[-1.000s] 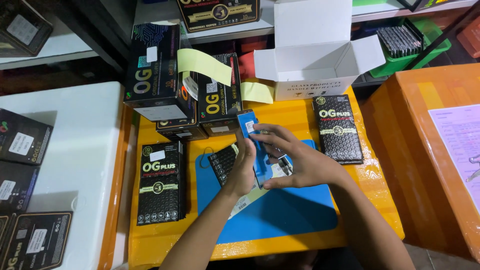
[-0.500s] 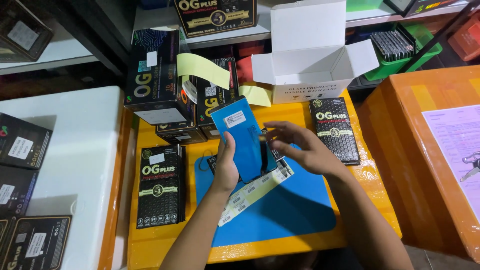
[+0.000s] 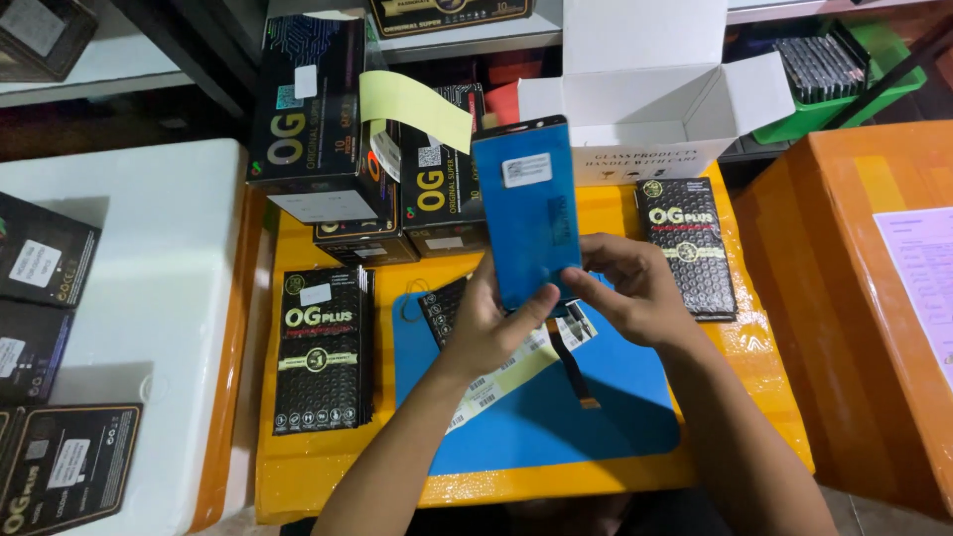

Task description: The person carefully aligns and applies a protective film to a smartphone screen, uses a pen to adjust the film, and then places the phone into a protective sleeve and box.

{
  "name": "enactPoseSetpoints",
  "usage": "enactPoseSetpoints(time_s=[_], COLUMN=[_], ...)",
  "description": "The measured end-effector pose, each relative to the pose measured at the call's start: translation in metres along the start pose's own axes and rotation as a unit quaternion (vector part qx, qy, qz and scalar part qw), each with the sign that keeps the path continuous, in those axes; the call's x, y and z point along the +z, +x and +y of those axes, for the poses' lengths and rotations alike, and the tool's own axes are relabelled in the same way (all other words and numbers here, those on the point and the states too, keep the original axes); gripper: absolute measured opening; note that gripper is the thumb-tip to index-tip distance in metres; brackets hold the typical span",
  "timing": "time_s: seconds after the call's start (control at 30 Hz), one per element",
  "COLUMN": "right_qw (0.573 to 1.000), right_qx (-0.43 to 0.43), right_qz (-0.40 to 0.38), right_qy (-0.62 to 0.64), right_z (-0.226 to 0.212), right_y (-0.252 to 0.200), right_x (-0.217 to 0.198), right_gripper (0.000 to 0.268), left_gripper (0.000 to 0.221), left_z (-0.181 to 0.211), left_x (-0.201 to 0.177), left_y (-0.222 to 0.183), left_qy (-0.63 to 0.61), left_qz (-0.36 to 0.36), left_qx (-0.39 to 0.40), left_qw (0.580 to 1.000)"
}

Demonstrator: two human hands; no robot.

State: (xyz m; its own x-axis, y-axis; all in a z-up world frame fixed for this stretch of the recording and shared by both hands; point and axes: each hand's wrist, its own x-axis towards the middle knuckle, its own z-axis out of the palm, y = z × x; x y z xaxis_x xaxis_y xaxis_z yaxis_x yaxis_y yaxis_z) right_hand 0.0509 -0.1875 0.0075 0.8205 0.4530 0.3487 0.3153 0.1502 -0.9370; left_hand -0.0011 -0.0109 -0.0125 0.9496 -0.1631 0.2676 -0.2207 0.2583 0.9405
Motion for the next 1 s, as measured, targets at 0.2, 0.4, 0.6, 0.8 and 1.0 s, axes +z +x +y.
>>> enactPoseSetpoints(time_s=[0.2, 0.4, 0.6, 0.8, 1.0], right_qw=[0.997, 0.994, 0.991, 0.989, 0.987], right_qx=[0.028, 0.049, 0.063, 0.066, 0.064], right_qz=[0.076, 0.1, 0.119, 0.129, 0.144], right_qy=[-0.016, 0.007, 0.026, 0.025, 0.016], right_z=[-0.001, 0.01, 0.01, 0.011, 0.012], right_y=[0.003, 0.003, 0.002, -0.001, 0.001], right_x=[-0.002, -0.002, -0.004, -0.009, -0.003], right_gripper=[0.024, 0.025, 0.023, 0.024, 0.027], left_gripper=[0.023, 0.014, 0.022, 0.031, 0.03], left_z=[-0.022, -0.01, 0.014, 0.03, 0.037], left_x=[0.005, 0.014, 0.017, 0.011, 0.01], left_y=[-0.004, 0.003, 0.007, 0.01, 0.011], left_qy=[0.034, 0.051, 0.032, 0.009, -0.001], left_qz=[0.055, 0.098, 0.046, -0.039, -0.024], left_qx=[-0.025, -0.011, -0.024, -0.051, -0.065], left_qw=[0.998, 0.994, 0.998, 0.998, 0.998])
